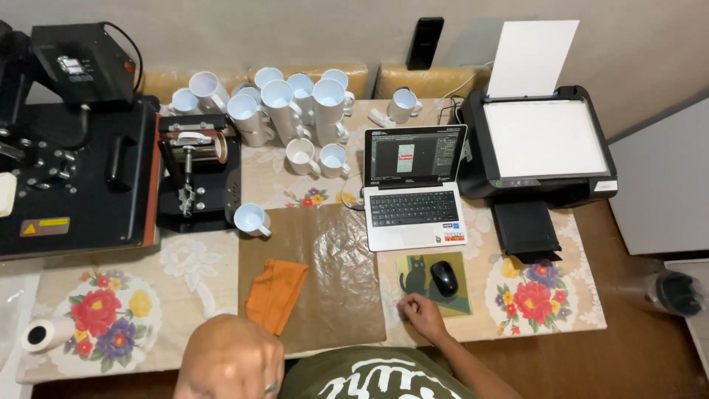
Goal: Preparing a digital design on a laptop and then using a mug heat press to sublimate the design onto a ceramic mug.
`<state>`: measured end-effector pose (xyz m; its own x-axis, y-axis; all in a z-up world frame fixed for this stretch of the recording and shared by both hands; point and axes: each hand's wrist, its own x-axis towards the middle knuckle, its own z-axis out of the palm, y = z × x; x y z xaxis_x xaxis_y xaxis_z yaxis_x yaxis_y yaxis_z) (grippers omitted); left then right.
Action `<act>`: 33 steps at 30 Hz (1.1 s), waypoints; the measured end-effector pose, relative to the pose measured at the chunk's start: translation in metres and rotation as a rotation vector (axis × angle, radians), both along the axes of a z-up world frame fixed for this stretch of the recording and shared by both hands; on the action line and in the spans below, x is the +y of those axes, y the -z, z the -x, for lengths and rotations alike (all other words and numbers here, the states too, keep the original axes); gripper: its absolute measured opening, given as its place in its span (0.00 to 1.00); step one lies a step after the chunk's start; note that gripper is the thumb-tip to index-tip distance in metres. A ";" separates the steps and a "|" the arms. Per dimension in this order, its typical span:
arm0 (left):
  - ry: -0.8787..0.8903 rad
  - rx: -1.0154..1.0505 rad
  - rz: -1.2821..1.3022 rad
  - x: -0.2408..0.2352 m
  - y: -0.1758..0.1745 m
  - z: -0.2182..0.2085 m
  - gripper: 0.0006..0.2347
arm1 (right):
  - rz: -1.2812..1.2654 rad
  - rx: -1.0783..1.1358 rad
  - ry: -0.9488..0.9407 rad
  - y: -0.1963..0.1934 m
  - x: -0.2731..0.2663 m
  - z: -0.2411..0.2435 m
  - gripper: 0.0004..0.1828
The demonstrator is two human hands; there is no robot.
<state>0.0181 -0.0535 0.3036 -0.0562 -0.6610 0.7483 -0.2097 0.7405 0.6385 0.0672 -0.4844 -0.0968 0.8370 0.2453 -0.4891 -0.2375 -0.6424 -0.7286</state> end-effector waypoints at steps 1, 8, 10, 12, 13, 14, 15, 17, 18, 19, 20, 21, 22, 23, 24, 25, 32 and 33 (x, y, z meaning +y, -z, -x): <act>-0.005 0.007 0.001 -0.012 0.013 -0.005 0.25 | 0.001 0.007 -0.005 0.000 -0.016 0.002 0.08; -0.729 0.825 -0.826 -0.129 0.153 -0.048 0.15 | 0.290 -0.463 0.123 0.012 -0.081 -0.018 0.12; -1.176 1.095 -1.297 -0.157 0.203 -0.056 0.15 | 0.294 -0.635 0.130 0.015 -0.089 -0.029 0.12; -1.444 1.032 -1.519 -0.167 0.295 -0.054 0.21 | 0.418 -0.651 0.099 0.014 -0.091 -0.040 0.26; -1.444 1.042 -1.523 -0.171 0.300 -0.047 0.21 | 0.416 -0.646 0.092 0.019 -0.093 -0.041 0.26; -1.428 0.970 -1.593 -0.174 0.305 -0.045 0.24 | 0.390 -0.803 0.053 0.025 -0.094 -0.047 0.28; -1.411 0.896 -1.661 -0.177 0.309 -0.043 0.27 | 0.359 -0.961 0.015 0.030 -0.095 -0.053 0.33; -1.476 0.813 -1.723 -0.183 0.311 -0.046 0.29 | 0.345 -0.957 -0.051 0.024 -0.087 -0.058 0.39; -1.535 0.724 -1.783 -0.187 0.312 -0.044 0.32 | 0.332 -0.952 -0.113 0.021 -0.084 -0.058 0.46; -1.531 0.732 -1.786 -0.193 0.319 -0.041 0.32 | 0.332 -0.946 -0.119 0.021 -0.084 -0.054 0.46; -1.551 0.605 -1.850 -0.197 0.325 -0.041 0.36 | 0.340 -0.910 -0.148 0.022 -0.080 -0.055 0.45; -1.568 0.475 -1.909 -0.200 0.331 -0.041 0.41 | 0.347 -0.873 -0.177 0.022 -0.077 -0.055 0.44; -1.566 0.478 -1.914 -0.201 0.331 -0.041 0.41 | 0.345 -0.869 -0.180 0.020 -0.075 -0.054 0.44; -1.573 0.455 -1.931 -0.202 0.332 -0.041 0.41 | 0.347 -0.859 -0.181 0.017 -0.074 -0.052 0.42; -1.580 0.429 -1.946 -0.203 0.333 -0.043 0.42 | 0.351 -0.851 -0.181 0.014 -0.072 -0.052 0.40; -1.578 0.429 -1.948 -0.203 0.334 -0.042 0.42 | 0.351 -0.849 -0.181 0.014 -0.073 -0.052 0.40; -1.592 0.377 -1.972 -0.203 0.345 -0.044 0.43 | 0.330 -0.754 -0.205 0.022 -0.086 -0.056 0.43; -1.578 0.377 -1.983 -0.204 0.340 -0.045 0.42 | 0.326 -0.733 -0.216 0.025 -0.088 -0.057 0.44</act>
